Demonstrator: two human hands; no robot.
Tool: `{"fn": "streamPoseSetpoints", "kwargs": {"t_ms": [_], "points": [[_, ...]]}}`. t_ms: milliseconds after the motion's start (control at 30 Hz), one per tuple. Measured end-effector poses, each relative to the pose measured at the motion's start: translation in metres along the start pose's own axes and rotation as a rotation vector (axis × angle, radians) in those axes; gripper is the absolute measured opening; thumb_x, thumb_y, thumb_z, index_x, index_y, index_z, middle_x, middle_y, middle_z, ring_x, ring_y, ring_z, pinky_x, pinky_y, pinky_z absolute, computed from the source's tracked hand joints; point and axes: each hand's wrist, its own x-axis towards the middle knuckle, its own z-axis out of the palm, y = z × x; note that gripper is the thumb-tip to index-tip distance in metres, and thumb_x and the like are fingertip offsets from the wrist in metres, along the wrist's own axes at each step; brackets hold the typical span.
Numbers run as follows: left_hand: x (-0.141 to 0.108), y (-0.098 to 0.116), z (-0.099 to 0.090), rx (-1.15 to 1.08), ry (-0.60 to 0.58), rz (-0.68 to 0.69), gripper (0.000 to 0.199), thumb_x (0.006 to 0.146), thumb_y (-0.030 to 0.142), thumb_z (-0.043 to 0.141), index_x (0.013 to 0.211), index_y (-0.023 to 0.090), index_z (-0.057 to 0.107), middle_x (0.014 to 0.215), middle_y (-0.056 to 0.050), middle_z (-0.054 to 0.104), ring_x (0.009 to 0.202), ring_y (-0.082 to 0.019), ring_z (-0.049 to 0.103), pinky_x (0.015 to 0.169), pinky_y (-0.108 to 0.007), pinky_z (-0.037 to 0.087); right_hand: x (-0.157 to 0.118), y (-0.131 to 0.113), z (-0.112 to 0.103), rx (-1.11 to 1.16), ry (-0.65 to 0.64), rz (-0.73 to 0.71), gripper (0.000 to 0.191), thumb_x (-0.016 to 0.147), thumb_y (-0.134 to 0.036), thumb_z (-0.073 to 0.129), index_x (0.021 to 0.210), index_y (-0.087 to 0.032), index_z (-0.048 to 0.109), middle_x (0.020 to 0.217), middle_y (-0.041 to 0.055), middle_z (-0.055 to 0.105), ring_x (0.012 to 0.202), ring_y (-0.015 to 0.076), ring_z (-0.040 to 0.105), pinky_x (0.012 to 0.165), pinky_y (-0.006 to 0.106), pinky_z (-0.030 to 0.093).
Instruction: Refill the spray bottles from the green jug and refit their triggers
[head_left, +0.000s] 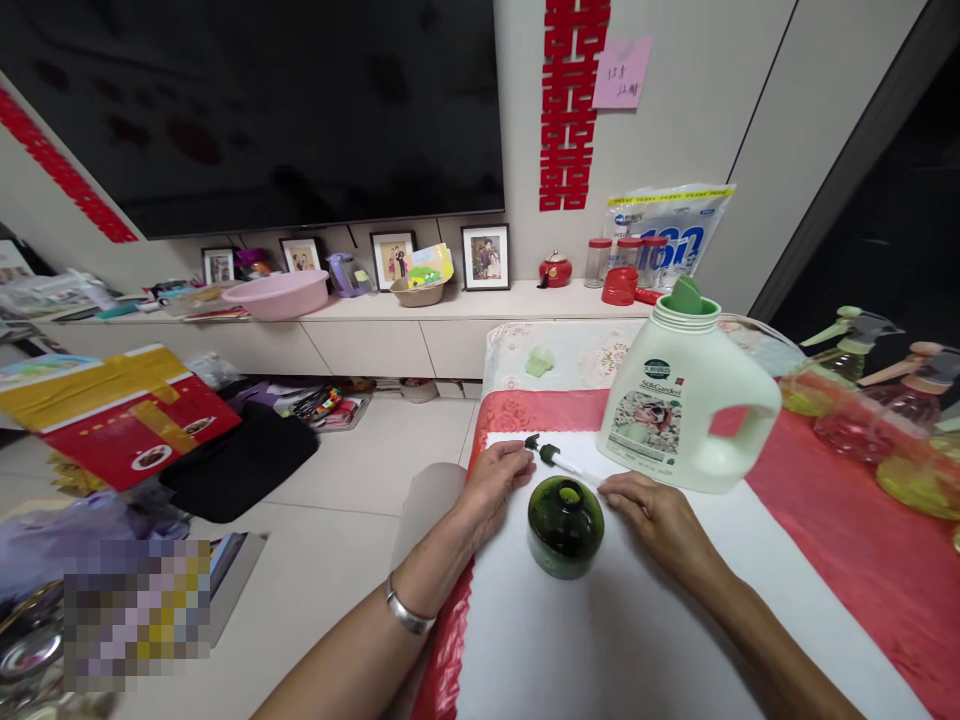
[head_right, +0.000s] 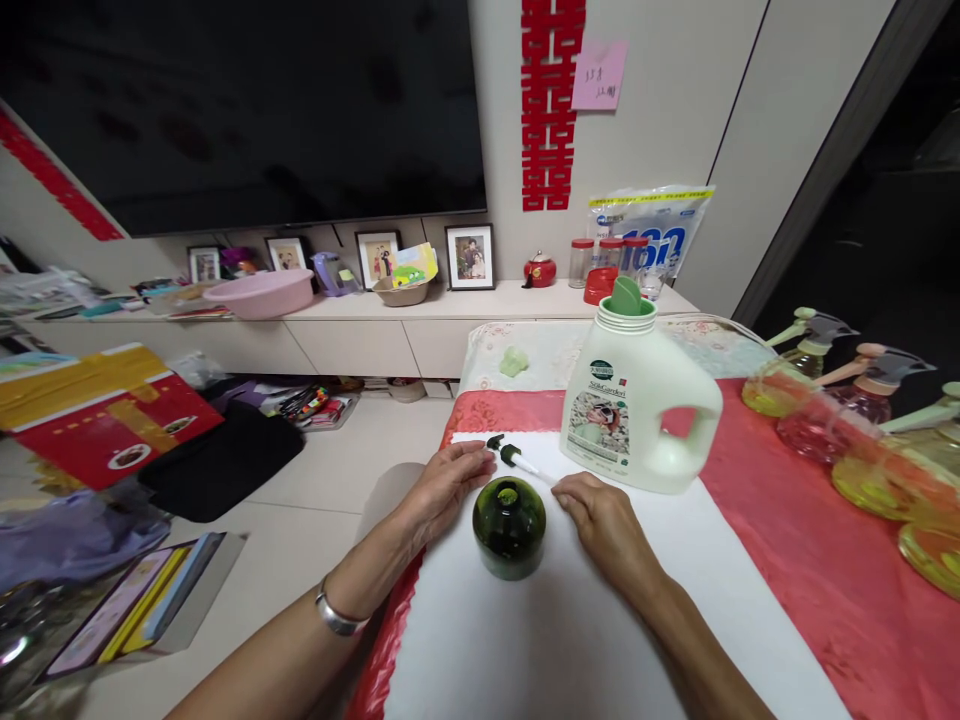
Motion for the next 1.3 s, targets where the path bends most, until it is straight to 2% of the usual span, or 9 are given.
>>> {"fn": "streamPoseSetpoints", "kwargs": {"t_ms": [133,300,433,533,700,800,967,1100,1300], "points": [[0.001,0.003,0.003,-0.006,-0.023,0.005,0.035,0.072,0.021,0.083,0.101,0.012,0.067,0.094,-0.009,0.072,0.081,-0.014,0.067,0.079,-0.027,0.052,0.001,0.000,-0.007,0.210,0.067,0.101,0.059,0.094,-0.066,0.053,0.105,-0.012,0.075,0.099,0.0115,0.066,0.087,0.0196,0.068,0.082,0.031,0.058],[-0.005,0.018,0.011,-0.032,-0.107,0.049,0.035,0.068,0.032,0.088,0.093,0.015,0.072,0.094,-0.007,0.073,0.083,-0.015,0.068,0.081,-0.028,0.052,-0.003,-0.021,-0.019,0.375,0.113,0.119,0.063,0.089,-0.069,0.062,0.109,-0.011,0.075,0.097,0.0126,0.066,0.091,0.0193,0.068,0.088,0.028,0.059],[-0.018,0.037,0.019,-0.079,-0.215,0.161,0.037,0.073,0.041,0.085,0.096,0.015,0.073,0.103,-0.008,0.074,0.093,-0.016,0.067,0.085,-0.027,0.050,-0.010,-0.051,-0.025,0.409,0.199,0.006,0.044,0.092,-0.056,0.067,0.103,-0.015,0.077,0.098,0.0090,0.067,0.099,0.0165,0.066,0.090,0.022,0.058],[-0.032,0.049,0.026,-0.183,-0.284,0.233,0.040,0.076,0.040,0.083,0.106,0.016,0.070,0.109,-0.009,0.074,0.098,-0.018,0.068,0.091,-0.032,0.051,-0.015,-0.074,-0.026,0.343,0.253,-0.135,0.030,0.096,-0.045,0.065,0.098,-0.018,0.079,0.098,0.0062,0.067,0.103,0.0156,0.065,0.091,0.021,0.058],[-0.057,0.070,0.032,-0.292,-0.306,0.340,0.037,0.078,0.033,0.083,0.106,0.017,0.066,0.106,-0.006,0.074,0.090,-0.018,0.073,0.090,-0.036,0.057,-0.021,-0.096,-0.029,0.254,0.279,-0.252,0.019,0.097,-0.035,0.065,0.105,-0.023,0.077,0.112,0.0032,0.064,0.109,0.0145,0.063,0.094,0.020,0.057],[-0.068,0.087,0.029,-0.240,-0.231,0.525,0.034,0.081,0.035,0.081,0.106,0.019,0.067,0.105,-0.004,0.075,0.087,-0.017,0.074,0.088,-0.034,0.058,-0.020,-0.091,-0.035,0.270,0.326,-0.230,0.020,0.095,-0.036,0.067,0.107,-0.022,0.076,0.118,0.0049,0.062,0.112,0.0161,0.062,0.088,0.019,0.058],[-0.081,0.098,0.024,-0.076,-0.171,0.756,0.033,0.085,0.037,0.078,0.111,0.020,0.069,0.103,-0.004,0.075,0.084,-0.016,0.074,0.089,-0.034,0.058,-0.015,-0.069,-0.041,0.301,0.432,-0.128,0.023,0.091,-0.039,0.071,0.105,-0.022,0.075,0.106,0.0038,0.065,0.099,0.0107,0.064,0.082,0.011,0.055],[-0.084,0.087,0.022,0.066,-0.153,0.807,0.030,0.089,0.032,0.074,0.116,0.021,0.069,0.106,-0.005,0.075,0.090,-0.016,0.072,0.087,-0.030,0.056,-0.013,-0.059,-0.040,0.336,0.425,-0.071,0.029,0.090,-0.043,0.072,0.107,-0.020,0.075,0.107,0.0053,0.064,0.092,0.0110,0.065,0.079,0.013,0.056],[-0.086,0.080,0.025,0.181,-0.149,0.729,0.033,0.084,0.032,0.077,0.115,0.021,0.070,0.104,-0.005,0.075,0.096,-0.019,0.070,0.089,-0.031,0.056,-0.011,-0.058,-0.038,0.389,0.391,-0.039,0.034,0.088,-0.045,0.073,0.105,-0.016,0.075,0.103,0.0075,0.064,0.082,0.0114,0.065,0.074,0.017,0.059]]}}
